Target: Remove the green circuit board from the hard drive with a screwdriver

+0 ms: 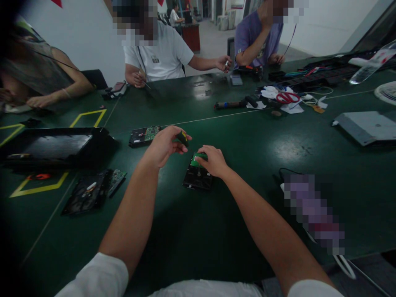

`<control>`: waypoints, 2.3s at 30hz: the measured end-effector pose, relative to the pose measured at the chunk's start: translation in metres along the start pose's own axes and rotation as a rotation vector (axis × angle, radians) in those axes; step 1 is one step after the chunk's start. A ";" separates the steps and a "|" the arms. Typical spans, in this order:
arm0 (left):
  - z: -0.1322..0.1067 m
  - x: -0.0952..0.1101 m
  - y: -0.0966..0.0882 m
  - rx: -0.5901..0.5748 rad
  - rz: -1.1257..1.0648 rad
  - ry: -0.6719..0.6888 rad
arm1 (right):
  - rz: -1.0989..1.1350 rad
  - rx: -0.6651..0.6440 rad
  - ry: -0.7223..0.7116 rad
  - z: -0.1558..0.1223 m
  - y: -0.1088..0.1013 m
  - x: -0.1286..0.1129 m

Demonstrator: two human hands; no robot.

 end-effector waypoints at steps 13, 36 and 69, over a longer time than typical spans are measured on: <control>-0.001 0.002 0.001 -0.025 0.010 -0.007 | 0.001 0.000 -0.002 0.000 -0.001 -0.001; -0.001 0.002 0.001 -0.047 0.065 0.030 | -0.002 0.004 -0.004 0.002 0.000 0.000; 0.004 0.003 -0.007 0.057 0.039 0.095 | 0.015 0.009 -0.020 0.000 0.001 0.003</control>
Point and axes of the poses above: each hand's wrist, its own z-axis towards the middle knuckle, its own y-axis out of the palm, x = y × z, the point moved 2 cm from there along z, towards the middle knuckle, and after that the axes turned 15 degrees about -z, right-handed, at the moved point
